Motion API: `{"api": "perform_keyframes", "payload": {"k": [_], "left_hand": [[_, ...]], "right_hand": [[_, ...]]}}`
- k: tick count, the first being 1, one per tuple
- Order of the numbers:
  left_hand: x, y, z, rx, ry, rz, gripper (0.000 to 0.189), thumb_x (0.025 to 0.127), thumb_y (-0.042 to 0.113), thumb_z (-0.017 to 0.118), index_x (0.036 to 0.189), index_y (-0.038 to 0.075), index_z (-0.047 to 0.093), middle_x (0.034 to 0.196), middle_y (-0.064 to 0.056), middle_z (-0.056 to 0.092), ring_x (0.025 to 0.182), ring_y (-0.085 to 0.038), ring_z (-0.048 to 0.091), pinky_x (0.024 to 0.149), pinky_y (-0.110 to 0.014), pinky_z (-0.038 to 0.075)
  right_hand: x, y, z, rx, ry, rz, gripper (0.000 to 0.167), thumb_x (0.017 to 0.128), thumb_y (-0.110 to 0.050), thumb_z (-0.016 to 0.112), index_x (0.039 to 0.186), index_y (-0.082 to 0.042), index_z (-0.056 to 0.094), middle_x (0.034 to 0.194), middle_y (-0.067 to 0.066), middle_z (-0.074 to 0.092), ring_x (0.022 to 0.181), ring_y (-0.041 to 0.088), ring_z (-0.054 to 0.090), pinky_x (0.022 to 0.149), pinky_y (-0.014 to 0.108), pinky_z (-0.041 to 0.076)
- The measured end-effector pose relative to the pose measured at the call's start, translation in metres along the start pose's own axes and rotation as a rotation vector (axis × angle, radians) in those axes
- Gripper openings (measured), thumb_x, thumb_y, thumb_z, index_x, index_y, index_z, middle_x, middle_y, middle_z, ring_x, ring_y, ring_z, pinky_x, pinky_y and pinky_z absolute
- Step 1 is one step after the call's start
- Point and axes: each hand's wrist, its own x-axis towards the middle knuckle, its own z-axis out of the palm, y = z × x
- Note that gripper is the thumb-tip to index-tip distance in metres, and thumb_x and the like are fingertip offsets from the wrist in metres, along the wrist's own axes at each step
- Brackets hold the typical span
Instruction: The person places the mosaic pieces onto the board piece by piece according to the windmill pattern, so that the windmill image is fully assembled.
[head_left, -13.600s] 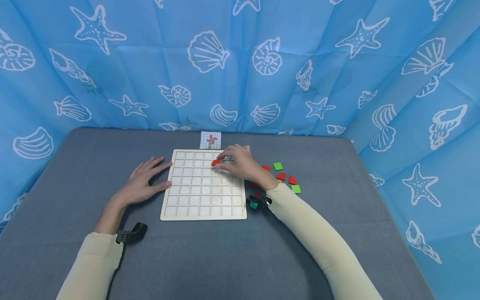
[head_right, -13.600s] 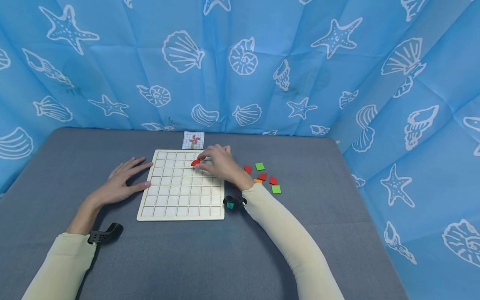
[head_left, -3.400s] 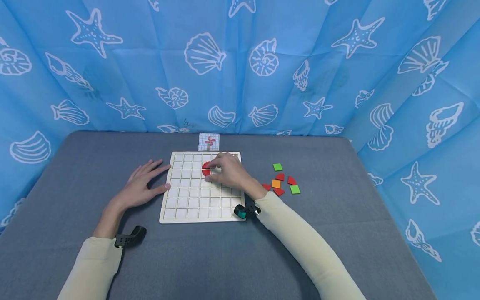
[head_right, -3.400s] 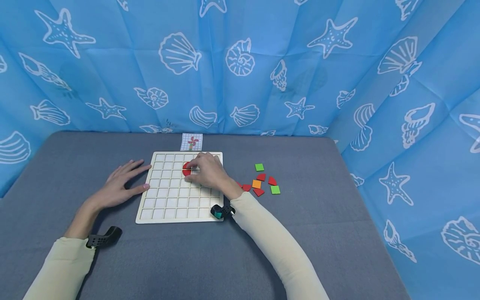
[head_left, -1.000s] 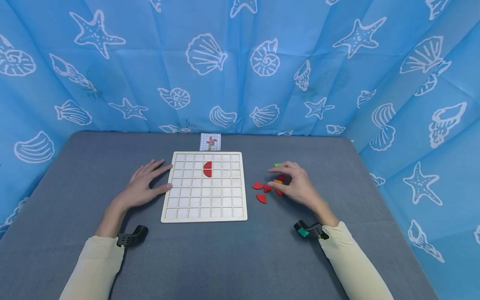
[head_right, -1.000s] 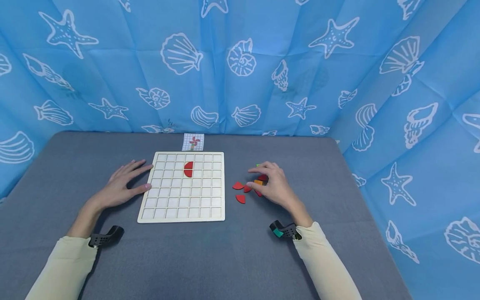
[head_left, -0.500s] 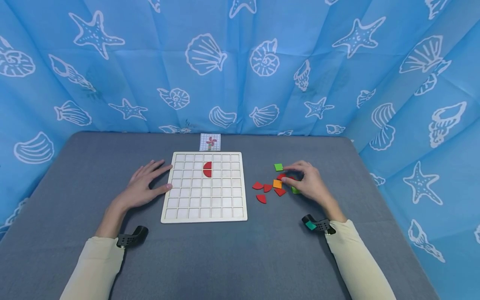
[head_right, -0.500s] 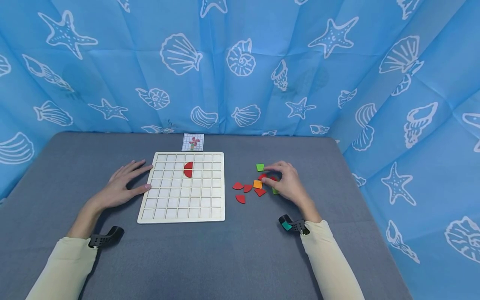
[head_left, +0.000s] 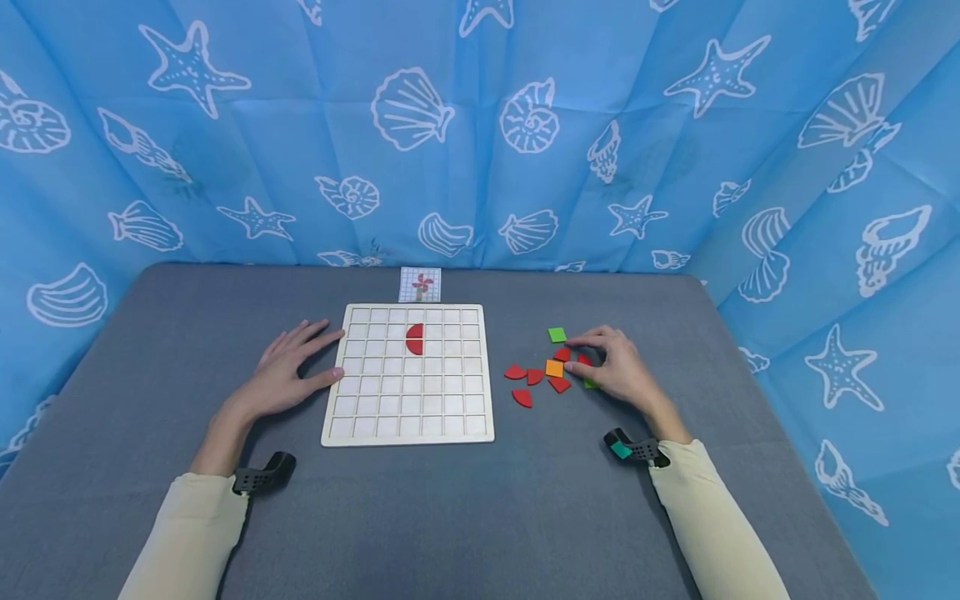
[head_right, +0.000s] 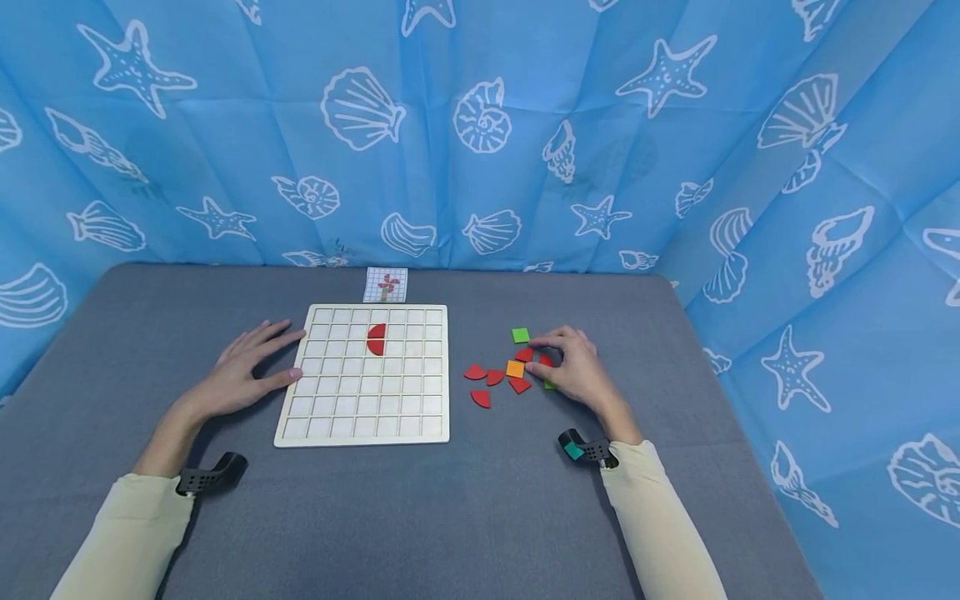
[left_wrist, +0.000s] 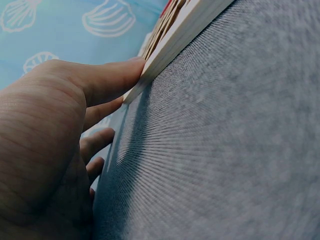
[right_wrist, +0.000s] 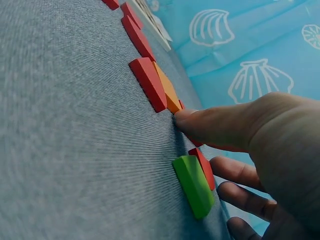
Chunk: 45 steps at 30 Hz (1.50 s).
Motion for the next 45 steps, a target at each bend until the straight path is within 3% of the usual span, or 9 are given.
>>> {"api": "perform_keyframes", "payload": {"k": [16, 30, 45], "left_hand": [[-0.001, 0.0, 0.0, 0.0, 0.011, 0.005, 0.074, 0.097, 0.047, 0.066, 0.156, 0.011, 0.042, 0.163, -0.025, 0.024, 0.152, -0.046, 0.008, 0.119, -0.065, 0.002], [0.0, 0.001, 0.0, 0.008, 0.001, -0.007, 0.074, 0.097, 0.049, 0.065, 0.156, 0.01, 0.042, 0.164, -0.025, 0.023, 0.152, -0.047, 0.007, 0.118, -0.066, 0.002], [0.0, 0.0, 0.0, 0.006, 0.003, 0.002, 0.074, 0.097, 0.048, 0.065, 0.156, 0.011, 0.041, 0.164, -0.025, 0.023, 0.152, -0.047, 0.007, 0.118, -0.065, 0.001]], "right_hand": [[0.0, -0.003, 0.007, -0.012, 0.04, 0.002, 0.03, 0.088, -0.014, 0.081, 0.115, -0.002, 0.076, 0.113, 0.019, 0.058, 0.11, 0.039, 0.047, 0.099, 0.064, 0.028], [0.001, -0.007, 0.001, 0.015, 0.056, 0.004, 0.03, 0.089, -0.015, 0.08, 0.115, 0.0, 0.075, 0.117, 0.018, 0.059, 0.113, 0.039, 0.049, 0.097, 0.06, 0.036], [-0.001, -0.039, -0.007, 0.072, 0.116, -0.125, 0.027, 0.085, -0.014, 0.084, 0.11, -0.004, 0.077, 0.11, 0.013, 0.067, 0.11, 0.033, 0.058, 0.091, 0.058, 0.048]]}}
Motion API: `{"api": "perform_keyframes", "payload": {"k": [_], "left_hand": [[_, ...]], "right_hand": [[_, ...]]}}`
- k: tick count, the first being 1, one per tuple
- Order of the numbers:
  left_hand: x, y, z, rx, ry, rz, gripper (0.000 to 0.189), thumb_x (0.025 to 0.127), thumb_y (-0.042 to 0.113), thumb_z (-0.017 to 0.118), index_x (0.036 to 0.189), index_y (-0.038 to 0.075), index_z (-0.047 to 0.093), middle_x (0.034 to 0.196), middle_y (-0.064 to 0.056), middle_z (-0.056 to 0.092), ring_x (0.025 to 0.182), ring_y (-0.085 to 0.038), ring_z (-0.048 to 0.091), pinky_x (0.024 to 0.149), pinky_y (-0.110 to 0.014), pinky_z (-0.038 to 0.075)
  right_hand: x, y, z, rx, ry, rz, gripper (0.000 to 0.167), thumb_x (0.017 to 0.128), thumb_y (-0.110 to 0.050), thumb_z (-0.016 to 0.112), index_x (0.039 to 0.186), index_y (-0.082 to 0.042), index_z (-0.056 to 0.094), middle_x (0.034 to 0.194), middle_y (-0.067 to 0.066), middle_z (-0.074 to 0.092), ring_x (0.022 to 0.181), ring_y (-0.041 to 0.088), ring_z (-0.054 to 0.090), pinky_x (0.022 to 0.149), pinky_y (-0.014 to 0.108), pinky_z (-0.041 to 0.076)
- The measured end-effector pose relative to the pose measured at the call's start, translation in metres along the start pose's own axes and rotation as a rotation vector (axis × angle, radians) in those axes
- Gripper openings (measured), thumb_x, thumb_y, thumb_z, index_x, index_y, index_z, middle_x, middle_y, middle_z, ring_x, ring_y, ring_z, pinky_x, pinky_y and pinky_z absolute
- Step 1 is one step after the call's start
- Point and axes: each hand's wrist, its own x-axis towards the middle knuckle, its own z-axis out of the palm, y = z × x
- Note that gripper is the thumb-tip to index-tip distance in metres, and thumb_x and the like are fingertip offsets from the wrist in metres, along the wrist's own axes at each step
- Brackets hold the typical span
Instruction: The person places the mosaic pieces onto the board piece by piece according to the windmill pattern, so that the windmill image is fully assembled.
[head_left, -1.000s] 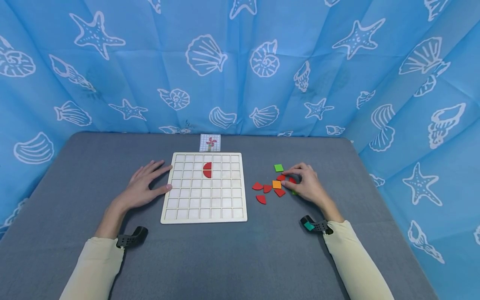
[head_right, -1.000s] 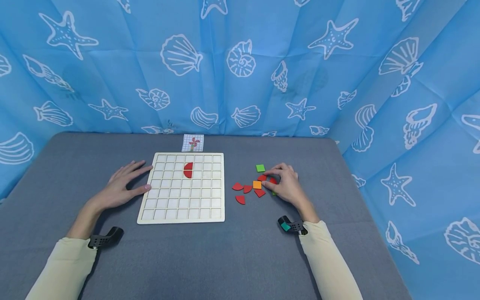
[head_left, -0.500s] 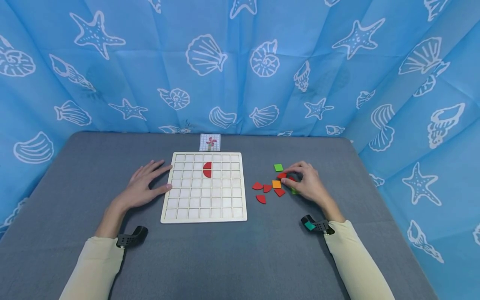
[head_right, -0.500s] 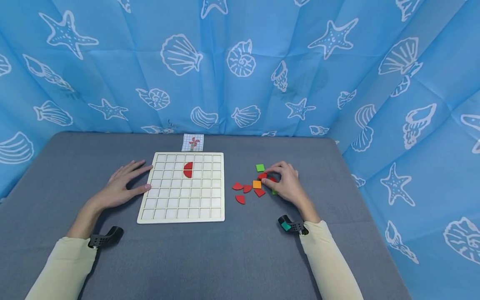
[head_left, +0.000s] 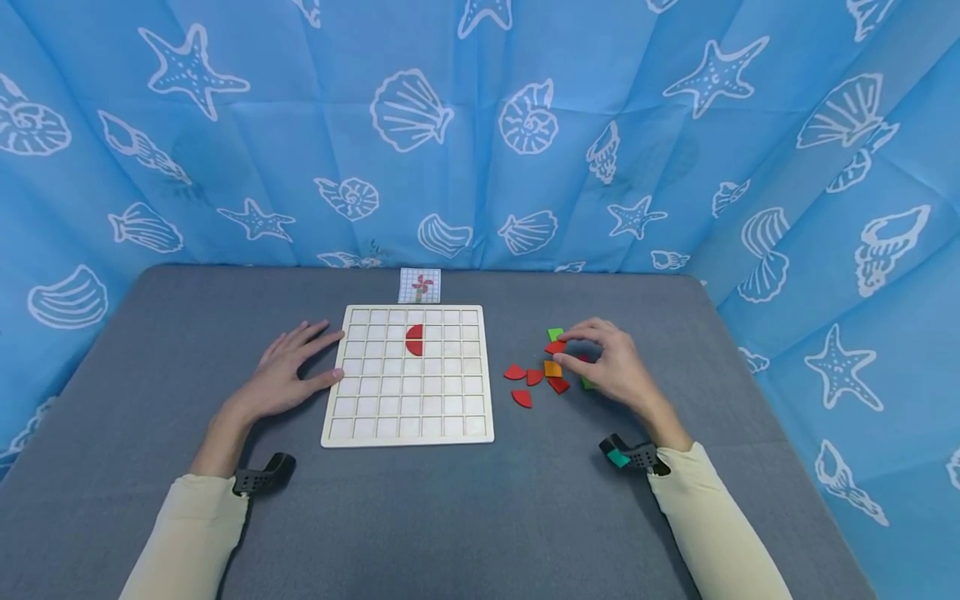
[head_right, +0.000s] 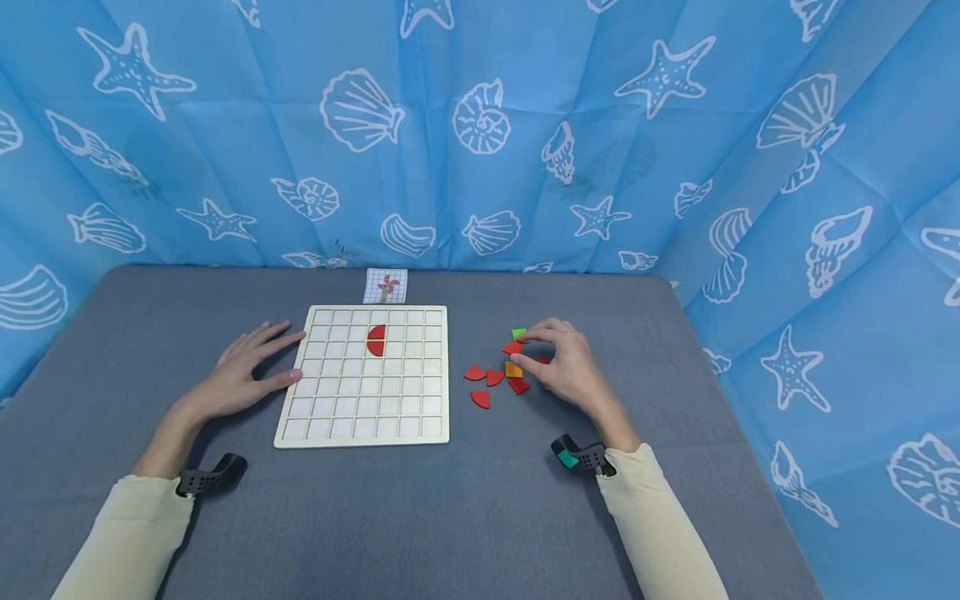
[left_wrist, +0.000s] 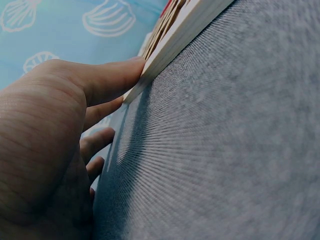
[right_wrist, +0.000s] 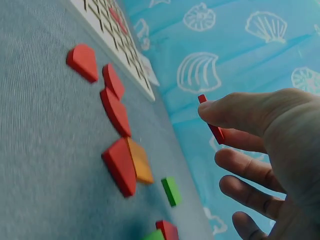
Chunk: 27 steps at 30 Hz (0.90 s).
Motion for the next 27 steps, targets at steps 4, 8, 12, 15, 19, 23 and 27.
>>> {"api": "perform_keyframes", "payload": {"k": [4, 8, 12, 15, 19, 23, 27], "left_hand": [[0.0, -0.001, 0.001, 0.0, 0.001, 0.003, 0.074, 0.097, 0.048, 0.065, 0.157, 0.011, 0.041, 0.164, -0.025, 0.023, 0.152, -0.047, 0.007, 0.118, -0.066, 0.002], [0.0, -0.001, 0.002, 0.003, 0.001, 0.0, 0.074, 0.097, 0.049, 0.065, 0.157, 0.011, 0.041, 0.164, -0.025, 0.023, 0.152, -0.047, 0.007, 0.118, -0.066, 0.002], [0.001, 0.0, 0.001, 0.004, 0.003, 0.003, 0.074, 0.097, 0.048, 0.065, 0.157, 0.011, 0.04, 0.164, -0.025, 0.023, 0.152, -0.047, 0.007, 0.118, -0.066, 0.002], [0.0, 0.0, 0.001, 0.005, 0.004, 0.004, 0.074, 0.097, 0.048, 0.065, 0.157, 0.011, 0.04, 0.164, -0.025, 0.023, 0.152, -0.047, 0.007, 0.118, -0.066, 0.002], [0.001, 0.0, 0.001, 0.004, 0.002, -0.001, 0.074, 0.097, 0.048, 0.065, 0.157, 0.011, 0.041, 0.164, -0.025, 0.023, 0.152, -0.047, 0.007, 0.118, -0.066, 0.002], [0.001, 0.0, 0.001, 0.004, -0.001, -0.003, 0.074, 0.097, 0.049, 0.065, 0.156, 0.011, 0.041, 0.164, -0.025, 0.023, 0.152, -0.047, 0.007, 0.118, -0.065, 0.001], [0.001, 0.001, 0.0, 0.001, -0.003, -0.004, 0.074, 0.097, 0.049, 0.065, 0.156, 0.011, 0.041, 0.164, -0.025, 0.023, 0.152, -0.047, 0.007, 0.118, -0.066, 0.001]], "right_hand": [[0.002, -0.008, 0.003, 0.0, -0.009, -0.018, 0.028, 0.084, -0.014, 0.085, 0.109, -0.004, 0.077, 0.109, 0.012, 0.068, 0.109, 0.033, 0.059, 0.089, 0.059, 0.05], [0.005, -0.017, 0.007, -0.011, -0.036, -0.03, 0.028, 0.084, -0.015, 0.085, 0.109, -0.005, 0.078, 0.11, 0.013, 0.068, 0.11, 0.033, 0.059, 0.091, 0.058, 0.05], [0.01, -0.028, 0.01, -0.007, -0.069, -0.031, 0.027, 0.085, -0.017, 0.085, 0.109, -0.007, 0.077, 0.111, 0.013, 0.067, 0.11, 0.03, 0.057, 0.092, 0.056, 0.048], [0.016, -0.035, 0.015, 0.005, -0.092, -0.042, 0.026, 0.085, -0.017, 0.084, 0.108, -0.007, 0.077, 0.11, 0.013, 0.067, 0.109, 0.028, 0.057, 0.093, 0.054, 0.047], [0.023, -0.043, 0.022, 0.004, -0.123, -0.067, 0.025, 0.086, -0.019, 0.084, 0.108, -0.009, 0.078, 0.11, 0.013, 0.067, 0.108, 0.027, 0.056, 0.093, 0.052, 0.046], [0.031, -0.049, 0.032, 0.001, -0.154, -0.086, 0.025, 0.087, -0.021, 0.083, 0.109, -0.009, 0.078, 0.111, 0.013, 0.067, 0.108, 0.027, 0.056, 0.092, 0.051, 0.047], [0.038, -0.052, 0.043, 0.013, -0.186, -0.103, 0.025, 0.088, -0.021, 0.082, 0.11, -0.009, 0.078, 0.112, 0.013, 0.067, 0.108, 0.028, 0.057, 0.091, 0.051, 0.048]]}}
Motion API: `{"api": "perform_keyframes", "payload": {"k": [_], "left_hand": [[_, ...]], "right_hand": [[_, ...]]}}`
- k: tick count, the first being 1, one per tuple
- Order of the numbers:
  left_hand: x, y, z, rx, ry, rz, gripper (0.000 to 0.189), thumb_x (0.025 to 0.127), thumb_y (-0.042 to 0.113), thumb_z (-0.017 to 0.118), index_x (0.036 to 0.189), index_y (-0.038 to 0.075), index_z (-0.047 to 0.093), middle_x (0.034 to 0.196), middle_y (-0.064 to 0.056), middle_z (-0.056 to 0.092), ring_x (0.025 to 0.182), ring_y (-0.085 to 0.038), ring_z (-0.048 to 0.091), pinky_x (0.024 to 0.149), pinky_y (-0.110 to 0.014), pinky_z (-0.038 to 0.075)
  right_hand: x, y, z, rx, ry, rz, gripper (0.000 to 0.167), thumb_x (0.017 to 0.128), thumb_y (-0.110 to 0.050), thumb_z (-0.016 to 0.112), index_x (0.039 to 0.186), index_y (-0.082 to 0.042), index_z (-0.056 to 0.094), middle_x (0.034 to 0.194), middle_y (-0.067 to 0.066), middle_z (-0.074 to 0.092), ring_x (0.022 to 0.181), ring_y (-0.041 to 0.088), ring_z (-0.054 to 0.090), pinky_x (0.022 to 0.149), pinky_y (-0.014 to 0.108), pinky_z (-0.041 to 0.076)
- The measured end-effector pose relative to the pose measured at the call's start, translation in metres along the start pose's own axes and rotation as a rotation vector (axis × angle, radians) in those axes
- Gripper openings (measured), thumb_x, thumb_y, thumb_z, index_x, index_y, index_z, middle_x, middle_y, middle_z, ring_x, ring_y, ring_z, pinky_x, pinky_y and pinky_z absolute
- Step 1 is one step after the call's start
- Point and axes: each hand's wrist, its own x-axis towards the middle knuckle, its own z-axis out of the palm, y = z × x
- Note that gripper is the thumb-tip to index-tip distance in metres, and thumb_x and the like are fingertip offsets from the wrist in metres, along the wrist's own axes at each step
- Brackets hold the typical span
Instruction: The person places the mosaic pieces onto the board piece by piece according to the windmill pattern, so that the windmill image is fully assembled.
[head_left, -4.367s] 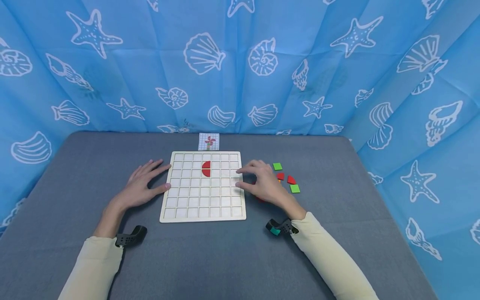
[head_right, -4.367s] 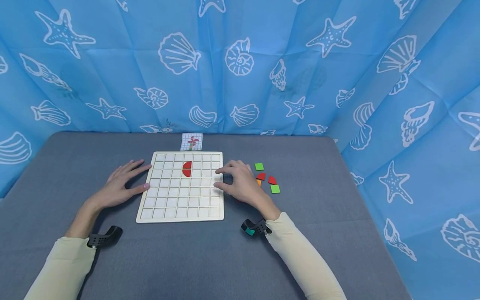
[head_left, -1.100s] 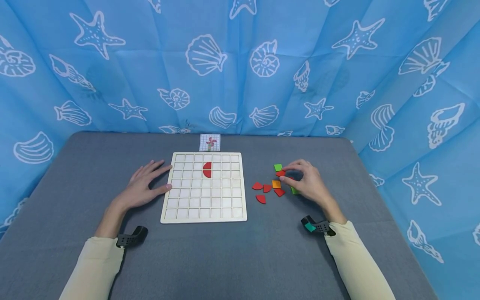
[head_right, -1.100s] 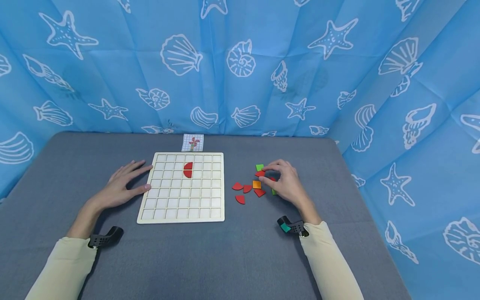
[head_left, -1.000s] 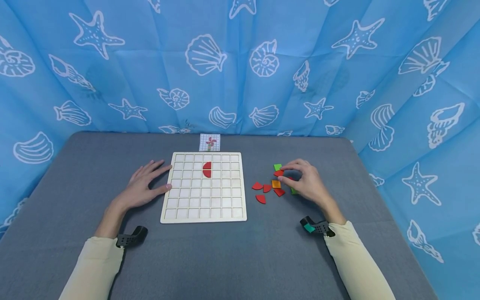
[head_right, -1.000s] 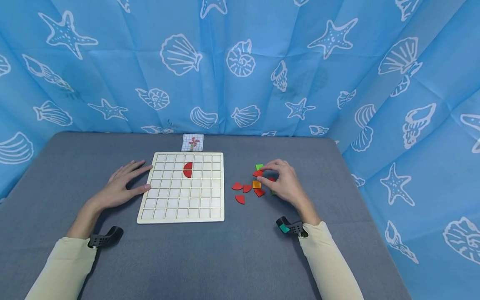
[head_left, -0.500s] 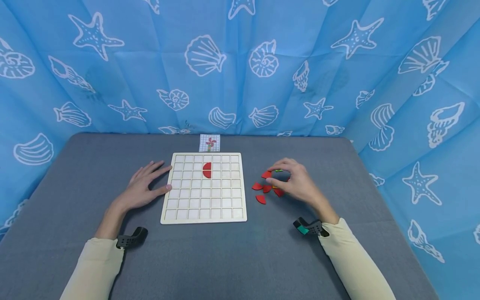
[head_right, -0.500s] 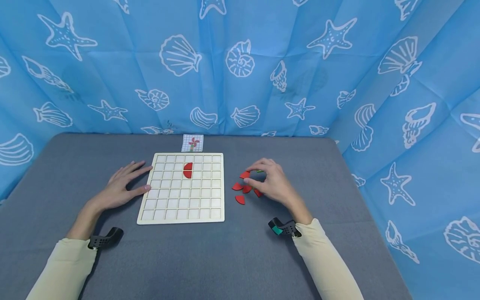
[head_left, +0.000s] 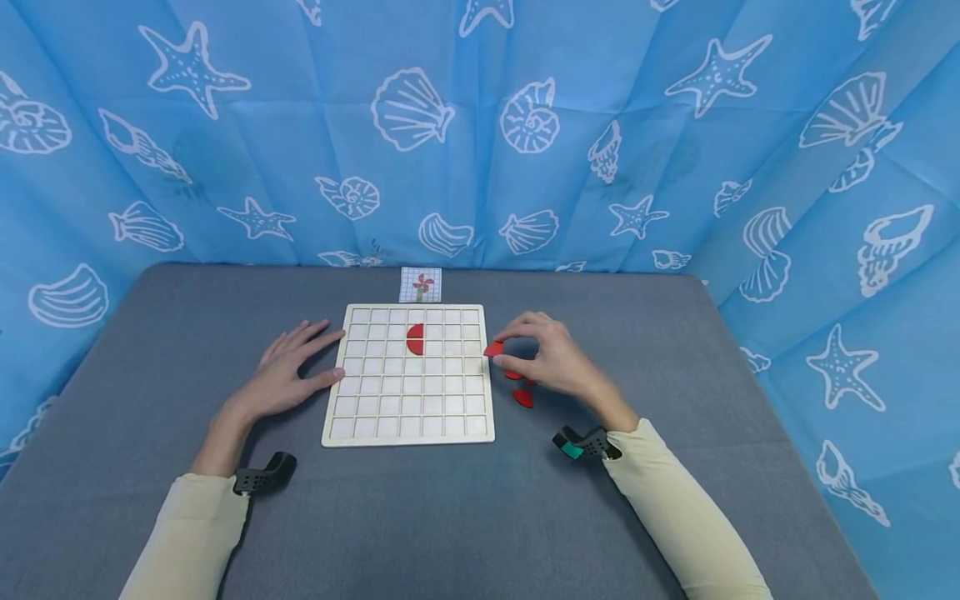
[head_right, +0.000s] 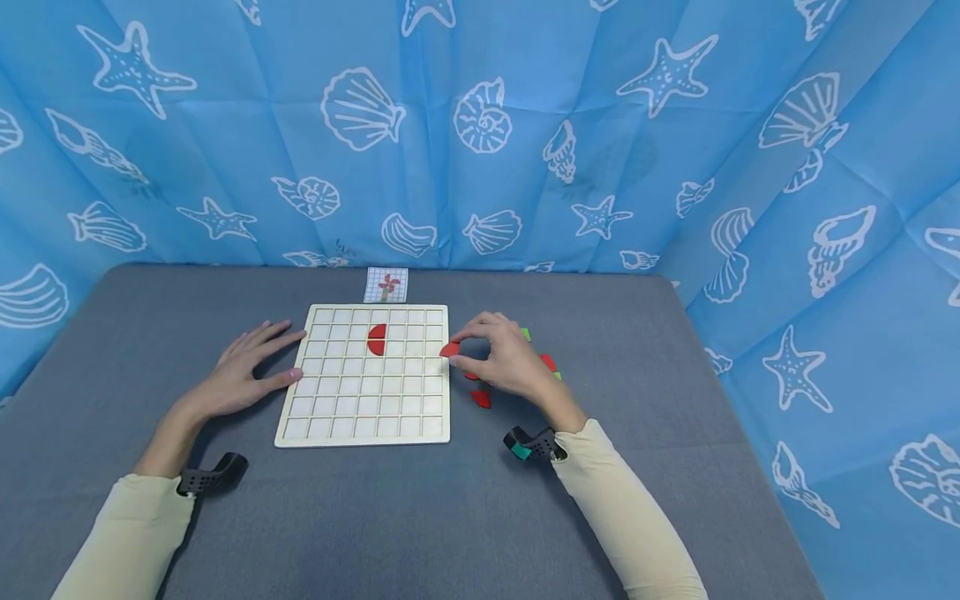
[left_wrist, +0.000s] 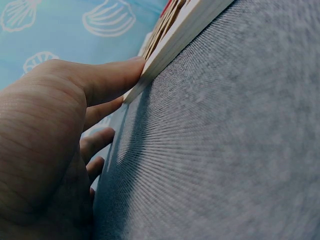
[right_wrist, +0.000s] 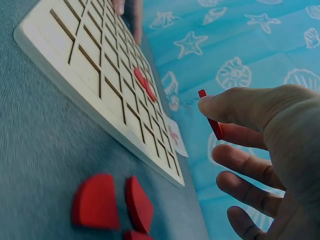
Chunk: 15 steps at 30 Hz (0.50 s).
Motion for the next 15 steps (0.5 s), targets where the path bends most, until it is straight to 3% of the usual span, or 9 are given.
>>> {"api": "perform_keyframes", "payload": {"k": [15], "left_hand": [[0.001, -0.002, 0.001, 0.006, 0.0, -0.012, 0.074, 0.097, 0.05, 0.064, 0.157, 0.012, 0.041, 0.164, -0.024, 0.022, 0.153, -0.046, 0.006, 0.119, -0.065, 0.001]], "right_hand": [[0.031, -0.018, 0.036, 0.036, -0.124, -0.058, 0.026, 0.089, -0.027, 0.081, 0.11, -0.012, 0.078, 0.115, 0.008, 0.067, 0.112, 0.024, 0.057, 0.095, 0.049, 0.047]]}}
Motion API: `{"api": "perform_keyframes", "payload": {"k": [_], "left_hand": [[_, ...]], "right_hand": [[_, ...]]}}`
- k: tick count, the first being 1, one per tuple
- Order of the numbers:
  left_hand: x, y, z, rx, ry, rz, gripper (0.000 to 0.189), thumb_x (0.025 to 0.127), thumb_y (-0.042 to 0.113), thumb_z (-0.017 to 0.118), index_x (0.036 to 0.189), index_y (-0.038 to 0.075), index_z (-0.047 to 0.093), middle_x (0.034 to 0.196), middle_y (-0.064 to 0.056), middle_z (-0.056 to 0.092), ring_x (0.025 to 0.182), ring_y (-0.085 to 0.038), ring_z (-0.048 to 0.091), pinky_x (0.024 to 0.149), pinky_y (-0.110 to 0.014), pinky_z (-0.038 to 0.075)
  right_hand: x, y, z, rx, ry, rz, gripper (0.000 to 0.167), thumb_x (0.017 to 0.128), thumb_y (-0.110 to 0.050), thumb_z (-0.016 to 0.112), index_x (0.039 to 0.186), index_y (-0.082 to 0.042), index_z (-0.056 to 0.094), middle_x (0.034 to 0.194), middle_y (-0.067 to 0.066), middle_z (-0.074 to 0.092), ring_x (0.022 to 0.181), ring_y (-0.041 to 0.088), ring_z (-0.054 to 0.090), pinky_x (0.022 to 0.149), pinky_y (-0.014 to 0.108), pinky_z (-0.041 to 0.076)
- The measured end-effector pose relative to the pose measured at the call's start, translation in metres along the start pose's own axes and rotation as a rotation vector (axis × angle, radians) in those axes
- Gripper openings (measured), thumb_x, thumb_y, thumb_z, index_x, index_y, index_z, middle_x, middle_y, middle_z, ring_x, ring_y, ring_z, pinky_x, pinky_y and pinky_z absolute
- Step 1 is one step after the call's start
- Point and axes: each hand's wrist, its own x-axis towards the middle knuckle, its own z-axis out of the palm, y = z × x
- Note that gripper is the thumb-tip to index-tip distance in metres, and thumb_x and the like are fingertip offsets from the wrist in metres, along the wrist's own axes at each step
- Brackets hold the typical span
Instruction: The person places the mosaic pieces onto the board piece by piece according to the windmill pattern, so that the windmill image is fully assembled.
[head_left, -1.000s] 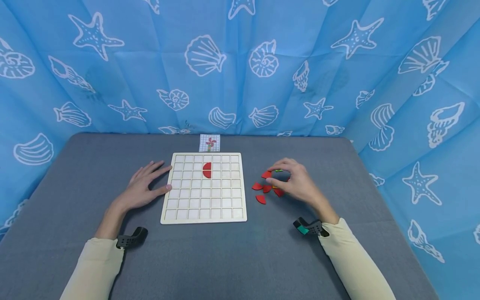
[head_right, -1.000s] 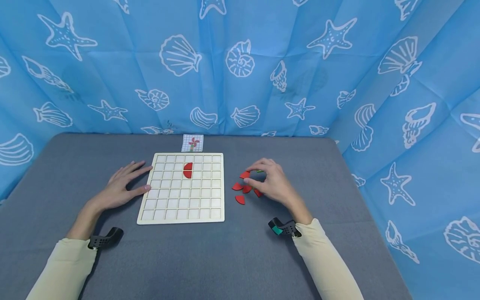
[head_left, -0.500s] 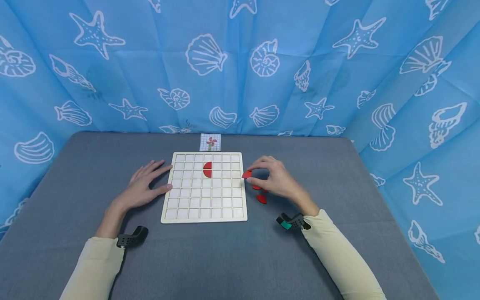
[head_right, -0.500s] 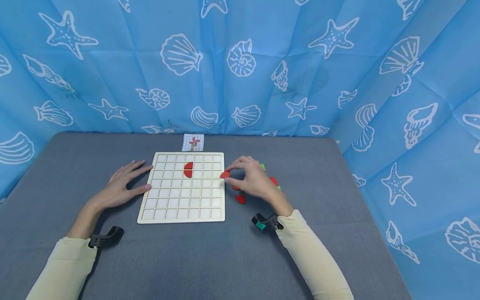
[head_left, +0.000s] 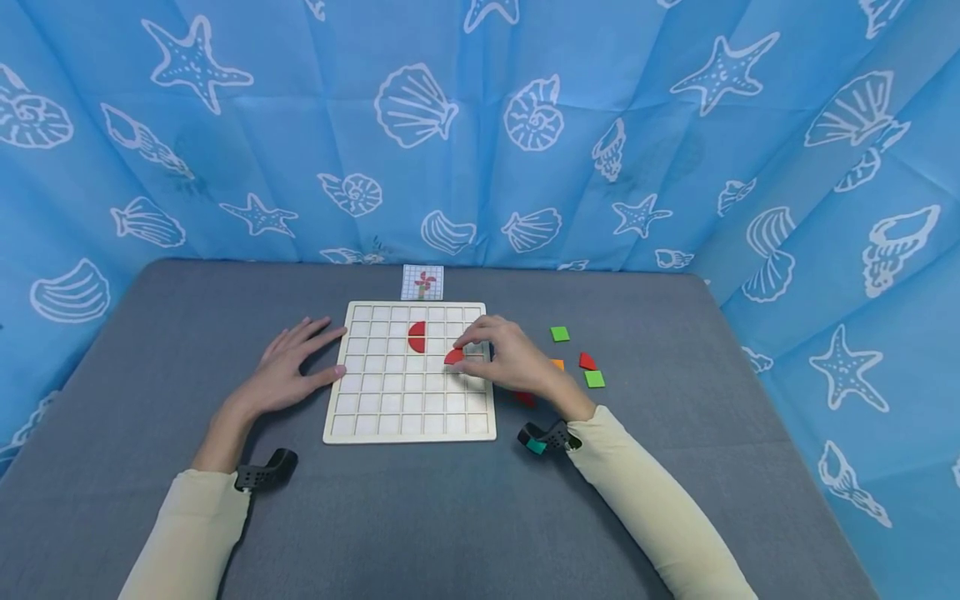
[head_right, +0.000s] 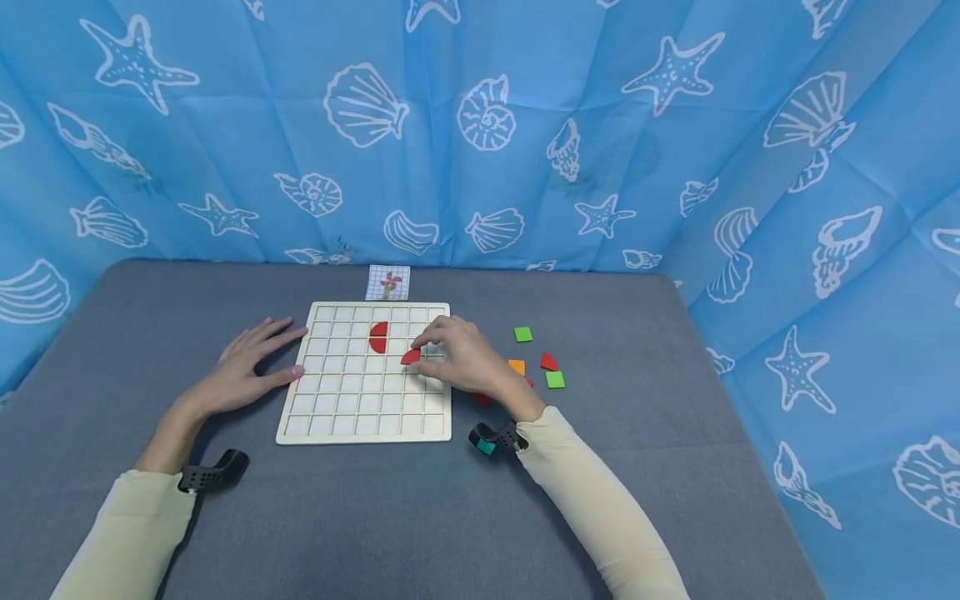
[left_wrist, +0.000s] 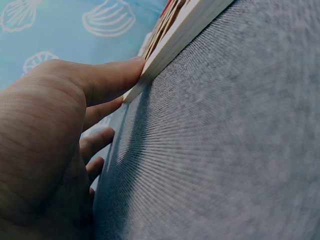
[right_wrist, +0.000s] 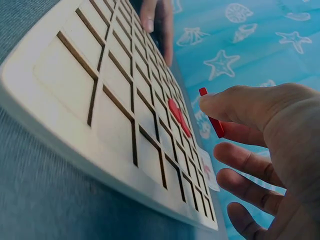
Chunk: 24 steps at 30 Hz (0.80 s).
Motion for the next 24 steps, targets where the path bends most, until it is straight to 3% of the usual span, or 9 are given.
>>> {"api": "perform_keyframes", "payload": {"k": [17, 24], "left_hand": [[-0.001, 0.002, -0.002, -0.006, -0.003, 0.006, 0.074, 0.097, 0.049, 0.065, 0.156, 0.011, 0.042, 0.164, -0.025, 0.023, 0.152, -0.047, 0.006, 0.119, -0.065, 0.001], [0.0, 0.001, -0.001, -0.001, -0.003, 0.0, 0.075, 0.097, 0.05, 0.065, 0.156, 0.011, 0.041, 0.164, -0.024, 0.023, 0.152, -0.047, 0.006, 0.119, -0.065, 0.001]], "right_hand": [[0.023, 0.003, 0.021, -0.057, -0.07, -0.029, 0.02, 0.089, -0.022, 0.08, 0.106, -0.012, 0.08, 0.107, 0.004, 0.068, 0.103, 0.019, 0.059, 0.092, 0.042, 0.044], [0.025, 0.002, 0.023, -0.083, -0.091, 0.009, 0.024, 0.089, -0.023, 0.08, 0.11, -0.011, 0.079, 0.111, 0.004, 0.065, 0.106, 0.02, 0.057, 0.1, 0.048, 0.04]]}}
